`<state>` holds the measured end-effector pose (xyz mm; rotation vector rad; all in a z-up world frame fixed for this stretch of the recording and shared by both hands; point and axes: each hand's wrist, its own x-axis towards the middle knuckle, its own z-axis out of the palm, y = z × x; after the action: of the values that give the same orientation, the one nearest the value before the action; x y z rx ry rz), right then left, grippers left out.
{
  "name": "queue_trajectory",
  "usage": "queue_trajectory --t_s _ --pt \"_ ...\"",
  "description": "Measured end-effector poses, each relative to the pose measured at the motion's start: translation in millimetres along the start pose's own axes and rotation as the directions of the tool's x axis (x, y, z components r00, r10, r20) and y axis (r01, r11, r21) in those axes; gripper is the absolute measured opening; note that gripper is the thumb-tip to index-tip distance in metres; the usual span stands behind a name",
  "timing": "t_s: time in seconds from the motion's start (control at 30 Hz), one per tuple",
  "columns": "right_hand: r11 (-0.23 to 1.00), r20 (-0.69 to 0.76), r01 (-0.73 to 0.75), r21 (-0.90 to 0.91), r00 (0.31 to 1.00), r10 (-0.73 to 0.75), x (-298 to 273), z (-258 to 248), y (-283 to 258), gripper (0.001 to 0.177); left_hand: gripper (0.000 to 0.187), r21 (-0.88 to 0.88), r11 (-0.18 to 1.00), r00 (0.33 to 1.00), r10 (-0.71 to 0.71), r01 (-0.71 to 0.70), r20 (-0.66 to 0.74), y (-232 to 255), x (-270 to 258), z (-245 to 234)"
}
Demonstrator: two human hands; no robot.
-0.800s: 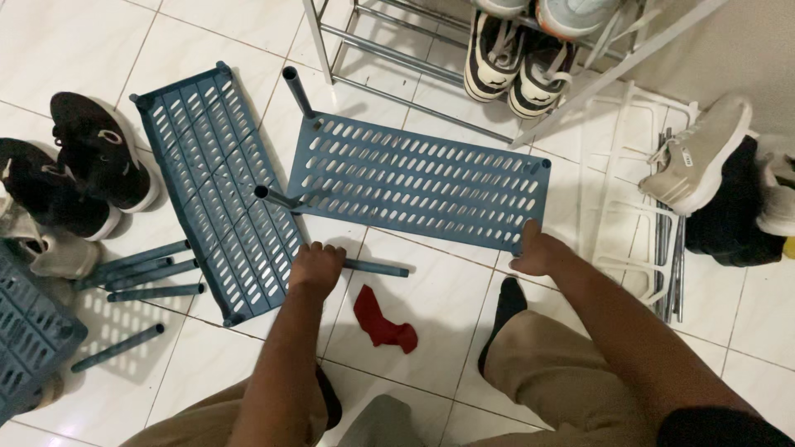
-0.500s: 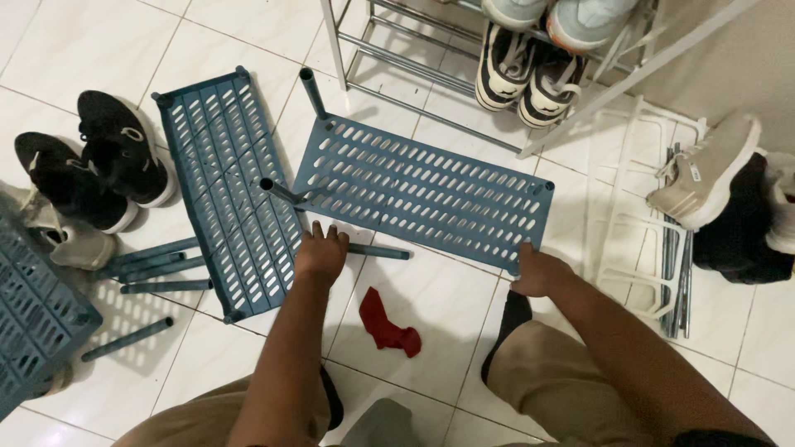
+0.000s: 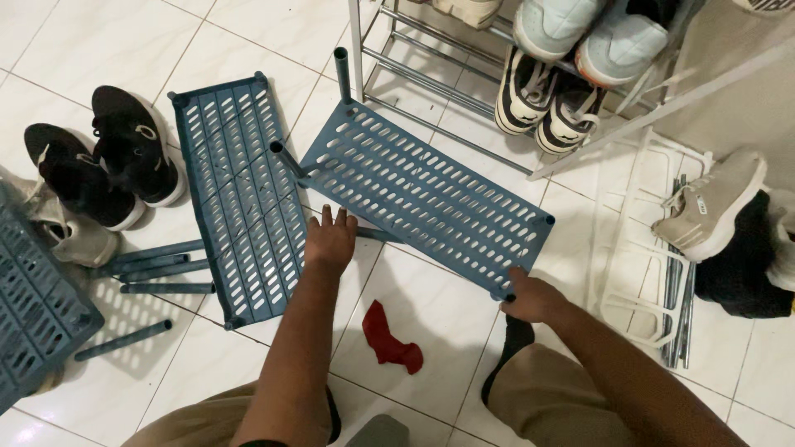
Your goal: The person assembles a blue plastic stool by inserting cylindrical legs into the perforated seat and stacking a second seat on top. The person uses a red cloth to wipe the plastic surfaces during assembly.
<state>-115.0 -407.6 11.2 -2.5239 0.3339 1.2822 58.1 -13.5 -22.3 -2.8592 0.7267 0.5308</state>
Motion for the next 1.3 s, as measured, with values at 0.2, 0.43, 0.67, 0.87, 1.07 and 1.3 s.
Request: queue_trajectory --t_s 0.2,0.43,0.67,0.87,1.07,1.3 --pt "0.99 0.065 0.102 0.101 0.992 -0.109 -8.3 15.5 -32.8 0.091 0.034 0.038 0.999 0.996 -0.006 0.003 0.092 1.8 -14.8 -10.9" --pt "0.948 0.093 0.282 -0.149 0.958 -0.27 -33.7 -0.6 -64.3 0.088 0.03 -0.229 0.96 0.932 -0.073 0.162 0.354 -6.6 -28.1 -35.7" --pt "0.932 -0.192 0.304 -0.198 0.92 -0.341 -109.6 -92.7 -82.2 0.068 0.032 -0.529 0.849 0.941 0.187 -0.01 0.283 8.3 -42.0 -95.9" --pt "0.952 -0.353 0.302 0.053 0.897 -0.265 -205.2 -130.1 -100.8 0.066 0.032 -0.825 0.559 0.952 0.29 -0.085 0.098 49.3 -107.0 -171.3" --pt "0.965 -0.44 0.197 0.174 0.892 -0.103 -239.3 -130.3 -101.1 0.044 0.036 -0.906 0.422 0.975 0.212 -0.025 0.072 70.4 -152.8 -209.5" --pt "0.957 -0.39 0.216 -0.192 0.879 -0.276 -246.8 -123.7 -108.3 0.061 0.038 -0.807 0.581 0.995 0.064 -0.104 -0.082 85.8 -165.6 -192.2"
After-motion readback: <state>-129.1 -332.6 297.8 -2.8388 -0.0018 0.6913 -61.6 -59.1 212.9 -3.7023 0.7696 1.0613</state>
